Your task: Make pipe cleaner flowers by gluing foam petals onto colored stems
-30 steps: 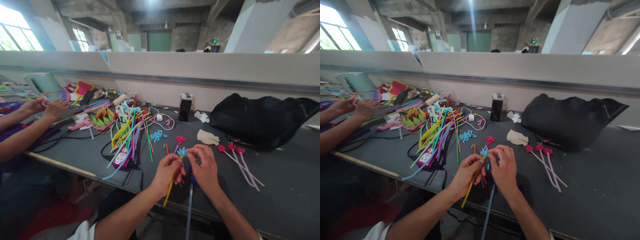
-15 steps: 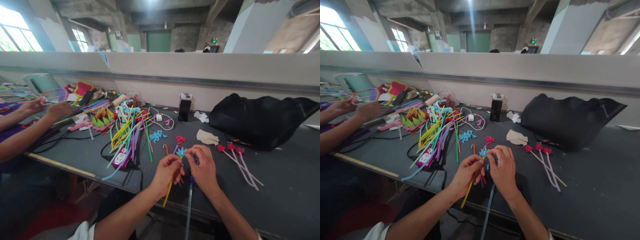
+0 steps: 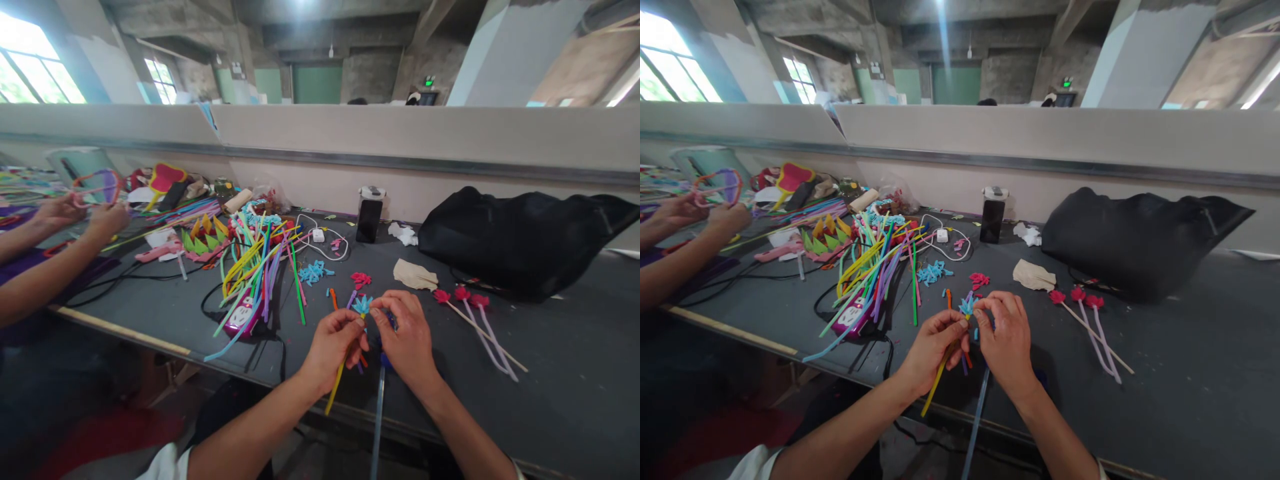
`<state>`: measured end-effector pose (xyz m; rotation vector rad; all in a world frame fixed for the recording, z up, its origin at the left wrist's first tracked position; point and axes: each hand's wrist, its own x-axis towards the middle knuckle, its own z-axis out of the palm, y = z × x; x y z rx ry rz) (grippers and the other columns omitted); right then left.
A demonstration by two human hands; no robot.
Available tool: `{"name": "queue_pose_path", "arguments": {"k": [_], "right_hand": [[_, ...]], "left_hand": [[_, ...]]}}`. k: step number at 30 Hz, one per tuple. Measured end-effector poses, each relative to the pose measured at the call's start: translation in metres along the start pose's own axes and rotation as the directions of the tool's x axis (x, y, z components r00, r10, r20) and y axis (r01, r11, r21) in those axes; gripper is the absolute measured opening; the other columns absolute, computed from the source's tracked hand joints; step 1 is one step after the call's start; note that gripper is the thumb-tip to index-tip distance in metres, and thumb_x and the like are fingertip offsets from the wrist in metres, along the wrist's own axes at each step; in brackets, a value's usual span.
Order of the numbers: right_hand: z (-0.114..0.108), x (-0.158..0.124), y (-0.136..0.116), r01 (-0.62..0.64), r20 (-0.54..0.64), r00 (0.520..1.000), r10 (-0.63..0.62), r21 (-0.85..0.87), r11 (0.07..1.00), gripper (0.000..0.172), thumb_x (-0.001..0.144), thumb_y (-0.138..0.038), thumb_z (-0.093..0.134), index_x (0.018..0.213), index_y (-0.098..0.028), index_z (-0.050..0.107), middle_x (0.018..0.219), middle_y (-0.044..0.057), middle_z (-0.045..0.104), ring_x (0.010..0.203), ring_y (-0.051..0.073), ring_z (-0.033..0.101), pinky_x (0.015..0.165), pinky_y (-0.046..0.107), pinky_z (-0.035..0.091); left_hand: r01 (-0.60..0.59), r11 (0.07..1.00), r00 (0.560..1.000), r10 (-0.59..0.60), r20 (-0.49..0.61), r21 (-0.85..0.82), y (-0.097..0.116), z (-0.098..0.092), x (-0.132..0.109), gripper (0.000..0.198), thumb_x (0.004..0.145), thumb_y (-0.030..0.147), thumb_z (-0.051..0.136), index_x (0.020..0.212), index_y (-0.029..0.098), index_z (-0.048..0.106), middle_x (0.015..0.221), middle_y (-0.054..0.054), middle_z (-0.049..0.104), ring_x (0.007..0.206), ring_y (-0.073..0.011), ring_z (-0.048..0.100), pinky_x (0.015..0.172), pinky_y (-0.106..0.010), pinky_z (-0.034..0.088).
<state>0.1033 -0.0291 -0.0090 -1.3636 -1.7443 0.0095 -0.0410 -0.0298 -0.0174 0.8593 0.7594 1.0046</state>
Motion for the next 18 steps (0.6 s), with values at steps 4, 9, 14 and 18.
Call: {"name": "queue_pose_path", "arguments": {"k": [4,9,14,18], "right_hand": [[-0.0008,0.0004,0.0006,0.009,0.007,1.0,-0.009,-0.013,1.0,0.013,0.088,-0.027,0.052,0.085,-0.021,0.063,0.092,0.006,0.059,0.091,0.023,0.052,0.082,0.039,0.042],[-0.0012,0.0013,0.0033,0.048,0.016,0.999,-0.047,-0.037,0.998,0.011,0.088,-0.025,0.052,0.084,-0.021,0.062,0.091,0.006,0.058,0.088,0.022,0.052,0.081,0.04,0.042],[-0.0022,0.0015,0.0031,0.046,0.04,0.998,-0.044,-0.057,0.997,0.012,0.088,-0.024,0.05,0.083,-0.021,0.061,0.091,0.006,0.058,0.088,0.022,0.052,0.081,0.041,0.042],[-0.0021,0.0013,0.0035,0.034,0.041,0.999,-0.032,-0.058,0.998,0.012,0.088,-0.026,0.052,0.085,-0.021,0.063,0.091,0.006,0.059,0.089,0.022,0.052,0.081,0.041,0.043]], "left_hand": [[-0.001,1.0,1.0,0.001,-0.006,0.022,0.0011,0.0009,-0.0003,0.021,0.076,0.034,0.064,0.076,0.016,0.053,0.051,0.002,0.06,0.03,-0.0047,0.039,0.03,-0.016,0.024],[0.0,0.999,1.0,0.002,-0.026,0.053,0.0021,0.0019,-0.0006,0.021,0.075,0.034,0.065,0.076,0.016,0.054,0.051,0.003,0.059,0.03,-0.0046,0.039,0.03,-0.016,0.025],[0.005,0.998,0.999,-0.003,-0.034,0.057,0.0024,0.0022,-0.0007,0.024,0.073,0.037,0.067,0.076,0.017,0.054,0.051,0.003,0.059,0.03,-0.0044,0.039,0.031,-0.016,0.024],[0.001,0.999,1.0,0.0,-0.029,0.042,0.002,0.0017,-0.0004,0.025,0.074,0.038,0.067,0.076,0.017,0.053,0.051,0.003,0.059,0.03,-0.0043,0.039,0.031,-0.017,0.024]]}}
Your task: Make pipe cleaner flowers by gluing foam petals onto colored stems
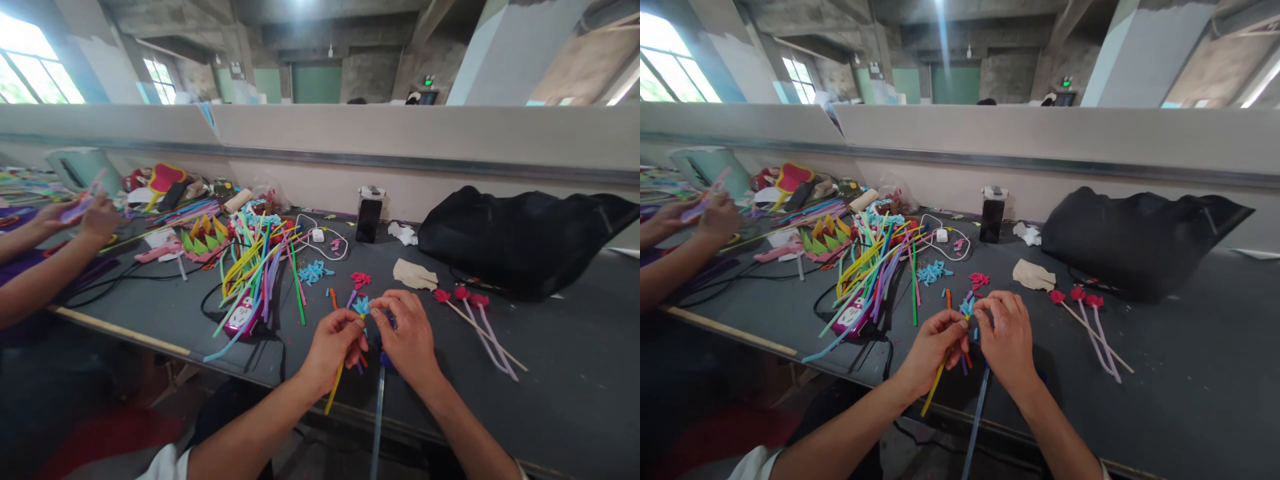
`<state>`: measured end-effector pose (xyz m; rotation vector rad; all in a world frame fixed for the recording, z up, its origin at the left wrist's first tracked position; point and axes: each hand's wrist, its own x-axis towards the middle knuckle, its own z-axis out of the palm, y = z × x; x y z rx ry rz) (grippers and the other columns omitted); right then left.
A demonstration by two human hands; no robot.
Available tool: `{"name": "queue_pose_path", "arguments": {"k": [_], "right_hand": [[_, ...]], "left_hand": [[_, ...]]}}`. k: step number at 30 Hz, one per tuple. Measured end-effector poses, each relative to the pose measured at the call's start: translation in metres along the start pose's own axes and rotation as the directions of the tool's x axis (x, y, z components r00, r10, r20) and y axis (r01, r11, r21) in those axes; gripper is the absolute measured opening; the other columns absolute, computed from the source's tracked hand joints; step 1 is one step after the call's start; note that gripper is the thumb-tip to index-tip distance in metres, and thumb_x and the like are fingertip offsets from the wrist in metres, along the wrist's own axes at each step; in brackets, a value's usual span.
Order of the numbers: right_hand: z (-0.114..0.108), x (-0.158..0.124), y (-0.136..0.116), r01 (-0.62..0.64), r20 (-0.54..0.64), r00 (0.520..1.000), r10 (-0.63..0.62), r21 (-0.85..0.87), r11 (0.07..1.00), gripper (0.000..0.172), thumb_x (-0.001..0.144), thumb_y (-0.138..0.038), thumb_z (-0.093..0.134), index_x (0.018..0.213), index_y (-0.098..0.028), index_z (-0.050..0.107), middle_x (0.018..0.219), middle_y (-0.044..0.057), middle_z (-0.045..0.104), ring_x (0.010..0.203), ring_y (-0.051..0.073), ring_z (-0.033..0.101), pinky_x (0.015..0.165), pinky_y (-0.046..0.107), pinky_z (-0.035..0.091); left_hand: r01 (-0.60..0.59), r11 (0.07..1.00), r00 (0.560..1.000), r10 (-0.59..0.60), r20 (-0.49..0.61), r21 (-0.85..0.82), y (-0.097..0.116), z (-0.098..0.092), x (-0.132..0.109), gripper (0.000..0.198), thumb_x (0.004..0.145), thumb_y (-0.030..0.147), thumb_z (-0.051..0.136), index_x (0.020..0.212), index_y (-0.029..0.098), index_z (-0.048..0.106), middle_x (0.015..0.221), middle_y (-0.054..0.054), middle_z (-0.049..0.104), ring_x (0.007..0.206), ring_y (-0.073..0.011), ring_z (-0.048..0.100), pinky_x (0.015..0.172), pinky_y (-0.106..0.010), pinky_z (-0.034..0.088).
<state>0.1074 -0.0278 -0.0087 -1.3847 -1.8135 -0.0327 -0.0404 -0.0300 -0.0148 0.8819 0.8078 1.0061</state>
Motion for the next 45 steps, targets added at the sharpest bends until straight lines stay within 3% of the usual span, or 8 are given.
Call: {"name": "queue_pose_path", "arguments": {"k": [8,16,21,27,33,40,45], "right_hand": [[-0.004,0.001,-0.004,0.009,-0.128,0.992,0.005,0.111,0.994,0.02,0.091,-0.028,0.049,0.105,-0.021,0.061,0.102,0.007,0.061,0.1,0.022,0.054,0.086,0.04,0.045],[-0.005,0.0,-0.005,-0.013,-0.187,0.981,0.04,0.139,0.99,0.017,0.089,-0.031,0.053,0.101,-0.022,0.062,0.098,0.006,0.062,0.09,0.02,0.059,0.077,0.037,0.048],[-0.002,-0.001,0.001,-0.03,-0.193,0.98,0.056,0.131,0.991,0.017,0.088,-0.031,0.053,0.1,-0.022,0.063,0.098,0.006,0.063,0.089,0.02,0.058,0.078,0.037,0.048],[0.003,0.0,0.006,-0.068,-0.034,0.997,0.071,0.083,0.994,0.013,0.087,-0.029,0.056,0.091,-0.022,0.066,0.089,0.004,0.066,0.087,0.021,0.058,0.08,0.038,0.046],[-0.002,-0.001,-0.006,0.065,-0.198,0.979,-0.041,0.115,0.991,0.014,0.086,-0.025,0.057,0.099,-0.022,0.063,0.096,0.005,0.064,0.095,0.02,0.057,0.087,0.04,0.045],[-0.005,0.0,-0.008,0.125,-0.141,0.983,-0.116,0.057,0.991,0.013,0.085,-0.024,0.06,0.095,-0.023,0.068,0.096,0.005,0.061,0.093,0.02,0.056,0.086,0.039,0.045],[-0.007,0.001,-0.005,0.168,-0.165,0.972,-0.166,-0.002,0.986,0.014,0.082,-0.024,0.062,0.095,-0.023,0.068,0.097,0.005,0.06,0.093,0.021,0.055,0.085,0.04,0.044]], "left_hand": [[0.003,0.99,0.999,0.005,0.053,-0.139,-0.002,-0.001,0.001,0.027,0.076,0.04,0.066,0.077,0.016,0.053,0.055,0.003,0.06,0.031,-0.0049,0.042,0.031,-0.017,0.024],[0.101,0.959,0.989,-0.066,0.136,-0.266,0.002,-0.003,0.001,0.027,0.073,0.037,0.07,0.08,0.015,0.057,0.063,0.001,0.06,0.037,-0.0047,0.044,0.034,-0.018,0.027],[0.134,0.949,0.985,-0.098,0.139,-0.285,0.006,-0.004,0.0,0.028,0.072,0.037,0.072,0.081,0.014,0.059,0.066,0.001,0.057,0.042,-0.0043,0.042,0.035,-0.017,0.022],[0.095,0.971,0.992,-0.074,0.1,-0.221,0.009,-0.007,0.0,0.025,0.077,0.038,0.066,0.08,0.013,0.06,0.055,0.005,0.048,0.036,-0.0019,0.031,0.036,-0.018,0.013],[0.057,0.992,0.998,-0.055,0.023,-0.109,0.005,-0.007,0.0,0.024,0.077,0.038,0.064,0.076,0.015,0.057,0.053,0.006,0.046,0.035,-0.0013,0.028,0.036,-0.019,0.011],[0.024,1.0,0.999,-0.024,-0.025,-0.002,0.003,-0.004,-0.001,0.026,0.077,0.039,0.064,0.073,0.015,0.056,0.052,0.006,0.044,0.037,-0.002,0.028,0.037,-0.019,0.013],[0.007,0.999,0.999,-0.006,-0.035,0.04,0.003,-0.002,-0.001,0.027,0.077,0.04,0.064,0.072,0.015,0.054,0.052,0.007,0.044,0.038,-0.0022,0.027,0.038,-0.019,0.013]]}}
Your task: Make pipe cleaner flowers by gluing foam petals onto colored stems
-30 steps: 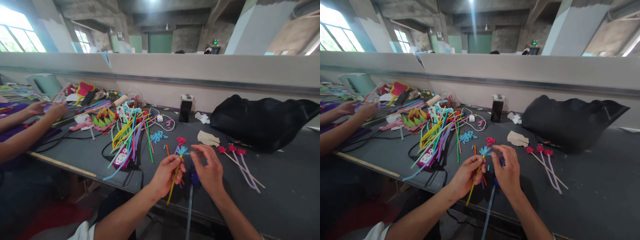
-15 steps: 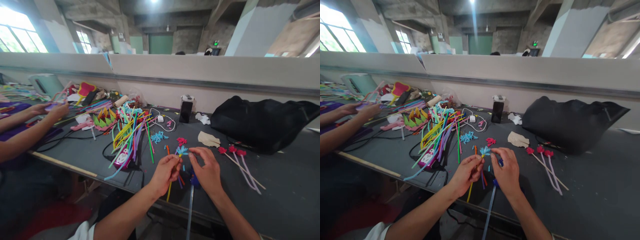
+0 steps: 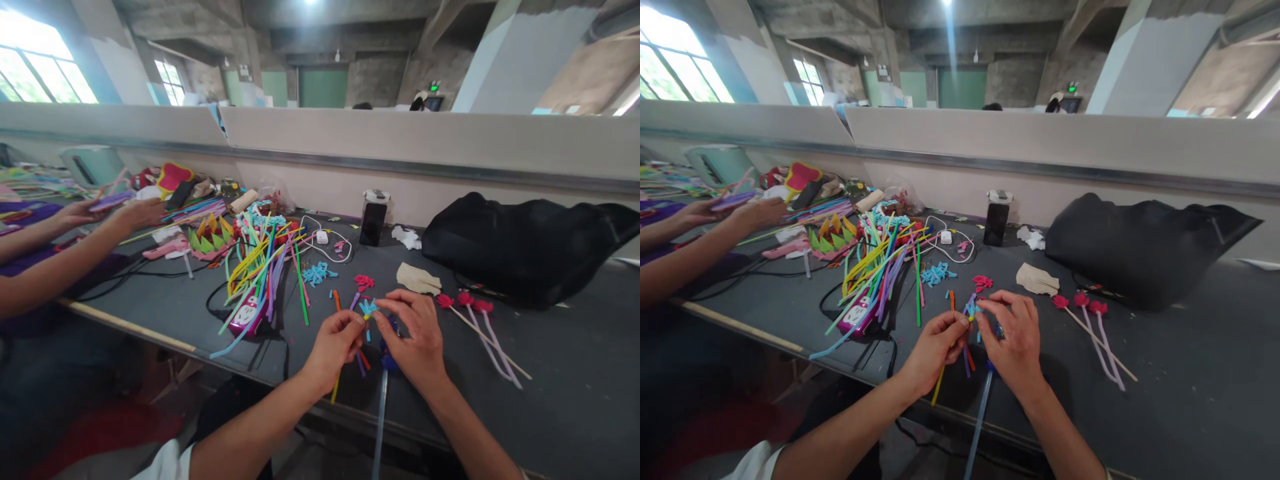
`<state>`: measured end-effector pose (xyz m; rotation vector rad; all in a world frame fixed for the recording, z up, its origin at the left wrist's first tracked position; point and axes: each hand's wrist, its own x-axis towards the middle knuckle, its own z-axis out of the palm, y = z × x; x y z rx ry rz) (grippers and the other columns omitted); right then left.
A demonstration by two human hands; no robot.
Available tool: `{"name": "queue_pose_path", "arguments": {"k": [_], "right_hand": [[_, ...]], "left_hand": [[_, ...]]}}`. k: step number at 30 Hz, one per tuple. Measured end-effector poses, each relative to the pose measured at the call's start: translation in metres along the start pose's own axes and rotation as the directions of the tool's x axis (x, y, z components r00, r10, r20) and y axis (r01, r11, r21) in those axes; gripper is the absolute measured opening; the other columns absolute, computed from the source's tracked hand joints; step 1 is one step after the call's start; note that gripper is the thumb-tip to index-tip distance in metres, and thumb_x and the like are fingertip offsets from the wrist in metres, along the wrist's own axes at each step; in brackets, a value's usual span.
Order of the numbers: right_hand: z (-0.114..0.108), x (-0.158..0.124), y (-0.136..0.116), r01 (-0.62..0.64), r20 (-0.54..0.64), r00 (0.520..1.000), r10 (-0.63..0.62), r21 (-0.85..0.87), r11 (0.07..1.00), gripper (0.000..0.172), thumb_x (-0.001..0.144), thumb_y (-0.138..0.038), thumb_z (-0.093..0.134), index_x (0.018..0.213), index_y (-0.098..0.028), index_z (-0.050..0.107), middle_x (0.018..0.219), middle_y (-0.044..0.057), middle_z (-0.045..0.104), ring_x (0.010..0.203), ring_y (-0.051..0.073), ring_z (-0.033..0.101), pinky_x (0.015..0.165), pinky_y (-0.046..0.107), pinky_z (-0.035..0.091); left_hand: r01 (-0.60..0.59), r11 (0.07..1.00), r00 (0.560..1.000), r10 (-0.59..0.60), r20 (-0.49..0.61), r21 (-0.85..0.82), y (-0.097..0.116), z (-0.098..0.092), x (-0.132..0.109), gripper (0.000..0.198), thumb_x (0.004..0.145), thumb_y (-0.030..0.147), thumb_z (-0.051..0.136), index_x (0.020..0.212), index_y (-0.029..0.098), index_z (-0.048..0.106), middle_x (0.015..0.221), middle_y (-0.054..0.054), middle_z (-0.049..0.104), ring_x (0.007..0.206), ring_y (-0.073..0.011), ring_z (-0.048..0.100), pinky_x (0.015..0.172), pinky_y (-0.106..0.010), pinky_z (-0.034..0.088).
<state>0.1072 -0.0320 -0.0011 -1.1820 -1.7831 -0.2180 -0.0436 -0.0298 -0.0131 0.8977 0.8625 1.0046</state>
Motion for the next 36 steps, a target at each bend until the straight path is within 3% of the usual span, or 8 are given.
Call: {"name": "queue_pose_path", "arguments": {"k": [25,29,32,36], "right_hand": [[-0.002,0.001,-0.001,-0.017,0.067,0.998,0.018,-0.008,1.0,0.006,0.083,-0.023,0.06,0.084,-0.021,0.066,0.09,0.003,0.064,0.089,0.02,0.056,0.084,0.038,0.042],[-0.002,0.002,0.0,-0.061,0.002,0.998,0.061,0.055,0.997,0.013,0.086,-0.024,0.057,0.096,-0.021,0.065,0.095,0.005,0.064,0.094,0.02,0.057,0.088,0.038,0.043],[0.0,0.001,0.008,-0.178,-0.055,0.982,0.183,0.09,0.98,0.015,0.088,-0.027,0.054,0.098,-0.021,0.063,0.096,0.005,0.065,0.093,0.019,0.059,0.087,0.036,0.044],[0.007,-0.005,0.016,-0.249,0.145,0.955,0.257,-0.072,0.966,0.013,0.086,-0.027,0.056,0.088,-0.022,0.067,0.089,0.004,0.067,0.085,0.02,0.058,0.08,0.036,0.043]], "left_hand": [[-0.12,0.974,0.991,0.13,-0.037,0.191,-0.006,0.0,0.002,0.021,0.074,0.034,0.065,0.071,0.013,0.061,0.053,0.005,0.044,0.047,-0.0051,0.034,0.044,-0.019,0.023],[-0.091,0.988,0.993,0.1,-0.066,0.125,-0.002,-0.001,0.001,0.022,0.074,0.036,0.066,0.072,0.015,0.058,0.052,0.006,0.044,0.044,-0.0043,0.033,0.041,-0.018,0.02],[-0.078,0.997,0.993,0.08,-0.092,0.023,0.003,-0.003,0.002,0.023,0.076,0.037,0.065,0.074,0.016,0.057,0.052,0.006,0.044,0.04,-0.0037,0.031,0.038,-0.018,0.016],[-0.09,0.985,0.995,0.082,-0.061,-0.147,0.006,-0.009,0.004,0.022,0.077,0.036,0.064,0.077,0.015,0.058,0.055,0.006,0.047,0.037,-0.0024,0.029,0.036,-0.019,0.013]]}}
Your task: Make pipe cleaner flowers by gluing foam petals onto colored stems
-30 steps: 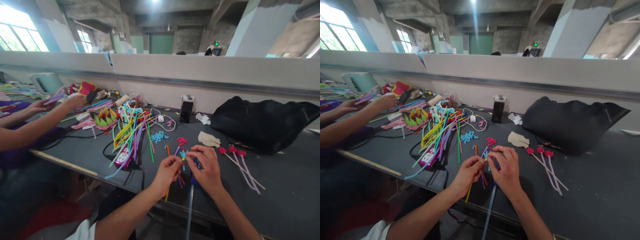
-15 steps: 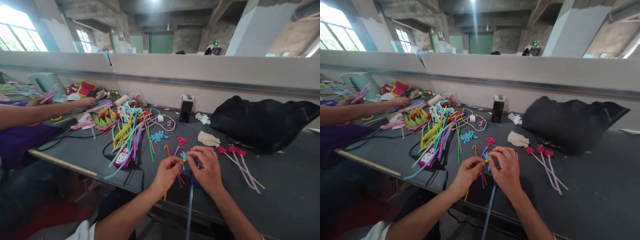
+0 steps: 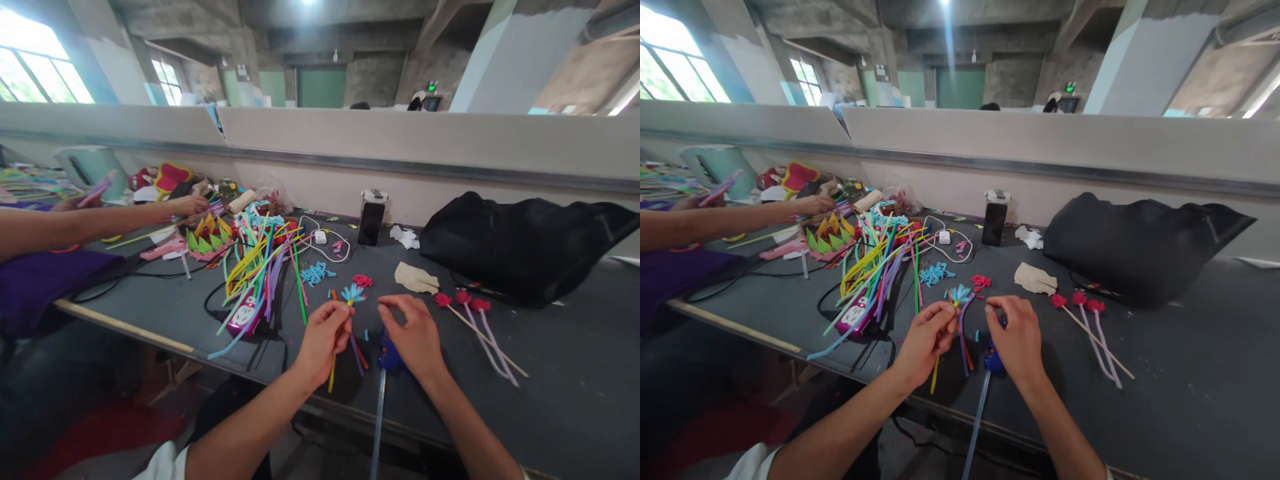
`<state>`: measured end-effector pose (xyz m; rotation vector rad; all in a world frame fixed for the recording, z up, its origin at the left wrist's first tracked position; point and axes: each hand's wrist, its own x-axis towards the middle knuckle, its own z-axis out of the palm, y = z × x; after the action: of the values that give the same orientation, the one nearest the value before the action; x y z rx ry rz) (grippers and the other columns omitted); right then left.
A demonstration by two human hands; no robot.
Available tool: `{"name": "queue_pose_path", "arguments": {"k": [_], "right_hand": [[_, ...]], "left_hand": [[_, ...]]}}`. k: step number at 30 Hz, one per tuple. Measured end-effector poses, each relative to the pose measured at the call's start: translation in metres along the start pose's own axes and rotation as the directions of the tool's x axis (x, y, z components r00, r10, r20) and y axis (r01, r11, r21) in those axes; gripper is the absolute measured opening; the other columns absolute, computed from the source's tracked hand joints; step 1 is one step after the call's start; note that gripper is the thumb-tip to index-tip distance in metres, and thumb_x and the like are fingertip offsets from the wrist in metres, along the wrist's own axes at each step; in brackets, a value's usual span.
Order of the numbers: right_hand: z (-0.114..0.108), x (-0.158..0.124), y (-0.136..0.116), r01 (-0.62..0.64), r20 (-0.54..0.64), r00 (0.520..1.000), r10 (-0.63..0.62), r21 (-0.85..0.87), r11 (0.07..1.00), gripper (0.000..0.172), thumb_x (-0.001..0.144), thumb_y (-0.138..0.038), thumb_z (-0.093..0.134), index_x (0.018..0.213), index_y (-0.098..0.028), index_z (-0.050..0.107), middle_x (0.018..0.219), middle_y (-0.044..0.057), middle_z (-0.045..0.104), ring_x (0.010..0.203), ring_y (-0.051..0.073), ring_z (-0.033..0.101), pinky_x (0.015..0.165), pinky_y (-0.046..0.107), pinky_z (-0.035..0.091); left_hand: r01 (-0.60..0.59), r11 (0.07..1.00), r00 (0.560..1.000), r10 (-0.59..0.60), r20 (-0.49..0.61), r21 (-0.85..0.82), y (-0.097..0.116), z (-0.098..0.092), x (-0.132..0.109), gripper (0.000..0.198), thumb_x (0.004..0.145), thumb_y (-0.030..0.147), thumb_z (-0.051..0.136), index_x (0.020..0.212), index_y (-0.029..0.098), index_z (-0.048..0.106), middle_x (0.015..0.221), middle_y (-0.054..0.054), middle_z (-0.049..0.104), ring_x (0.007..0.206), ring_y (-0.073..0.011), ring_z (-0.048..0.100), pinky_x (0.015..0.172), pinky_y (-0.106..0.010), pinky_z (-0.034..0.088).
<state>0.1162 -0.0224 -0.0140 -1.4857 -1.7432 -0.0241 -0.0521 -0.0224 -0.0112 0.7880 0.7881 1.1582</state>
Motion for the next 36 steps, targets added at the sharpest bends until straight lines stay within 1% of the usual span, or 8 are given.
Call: {"name": "queue_pose_path", "arguments": {"k": [3,6,9,12,17,24,31,36], "right_hand": [[0.007,-0.006,-0.004,0.104,0.169,0.984,-0.062,-0.255,0.961,0.011,0.081,-0.027,0.061,0.084,-0.022,0.071,0.091,0.006,0.067,0.092,0.025,0.053,0.085,0.042,0.036],[0.014,-0.013,-0.012,0.21,0.266,0.957,-0.112,-0.374,0.903,0.008,0.077,-0.026,0.065,0.076,-0.021,0.071,0.087,0.008,0.066,0.094,0.027,0.051,0.092,0.047,0.03],[0.02,-0.018,-0.014,0.276,0.296,0.941,-0.167,-0.38,0.883,0.01,0.075,-0.02,0.064,0.066,-0.021,0.069,0.079,0.007,0.064,0.089,0.026,0.051,0.095,0.051,0.028],[0.021,-0.019,-0.011,0.322,0.279,0.933,-0.229,-0.354,0.878,0.011,0.075,-0.019,0.064,0.064,-0.022,0.067,0.076,0.007,0.063,0.086,0.027,0.051,0.093,0.053,0.03],[0.017,-0.017,-0.006,0.306,0.232,0.945,-0.231,-0.378,0.874,0.009,0.076,-0.026,0.063,0.071,-0.02,0.067,0.078,0.009,0.063,0.088,0.028,0.051,0.092,0.056,0.03],[0.024,-0.022,-0.007,0.351,0.287,0.921,-0.261,-0.326,0.878,0.016,0.074,-0.016,0.062,0.06,-0.023,0.064,0.07,0.007,0.061,0.082,0.026,0.051,0.089,0.053,0.032],[0.025,-0.021,-0.018,0.269,0.279,0.943,-0.182,-0.318,0.909,0.016,0.076,-0.014,0.058,0.061,-0.02,0.06,0.069,0.007,0.063,0.077,0.024,0.053,0.075,0.042,0.038],[0.011,-0.009,-0.011,0.057,0.113,0.992,-0.048,-0.082,0.995,0.008,0.082,-0.023,0.054,0.076,-0.02,0.059,0.074,0.003,0.064,0.076,0.021,0.057,0.069,0.033,0.042]], "left_hand": [[0.039,0.995,0.999,-0.037,0.027,-0.093,0.0,-0.002,0.001,0.022,0.076,0.035,0.066,0.079,0.014,0.058,0.056,0.005,0.049,0.036,-0.0021,0.031,0.035,-0.018,0.014],[0.065,0.99,0.997,-0.059,0.045,-0.129,0.001,-0.001,0.001,0.022,0.076,0.034,0.066,0.081,0.014,0.059,0.057,0.004,0.051,0.037,-0.0019,0.033,0.035,-0.017,0.016],[0.073,0.989,0.996,-0.067,0.052,-0.132,0.002,0.0,0.0,0.022,0.076,0.034,0.066,0.08,0.013,0.059,0.056,0.004,0.051,0.036,-0.0016,0.033,0.034,-0.017,0.016],[0.068,0.989,0.996,-0.059,0.065,-0.135,0.002,0.0,-0.001,0.021,0.077,0.033,0.066,0.08,0.013,0.059,0.056,0.004,0.051,0.036,-0.0016,0.033,0.034,-0.017,0.016],[0.074,0.987,0.995,-0.065,0.07,-0.141,0.0,-0.002,0.0,0.02,0.079,0.032,0.064,0.081,0.013,0.059,0.057,0.004,0.051,0.036,-0.0019,0.033,0.034,-0.017,0.017],[0.073,0.989,0.995,-0.064,0.075,-0.131,0.0,-0.001,-0.001,0.019,0.079,0.031,0.063,0.081,0.013,0.059,0.057,0.005,0.05,0.036,-0.0019,0.033,0.034,-0.017,0.016],[0.087,0.989,0.995,-0.081,0.054,-0.118,0.003,0.002,-0.003,0.021,0.076,0.033,0.065,0.08,0.014,0.059,0.055,0.005,0.05,0.036,-0.002,0.033,0.034,-0.017,0.015],[0.092,0.988,0.995,-0.087,0.041,-0.128,0.004,0.002,-0.002,0.024,0.075,0.035,0.067,0.08,0.014,0.059,0.056,0.005,0.05,0.036,-0.002,0.034,0.035,-0.018,0.015]]}}
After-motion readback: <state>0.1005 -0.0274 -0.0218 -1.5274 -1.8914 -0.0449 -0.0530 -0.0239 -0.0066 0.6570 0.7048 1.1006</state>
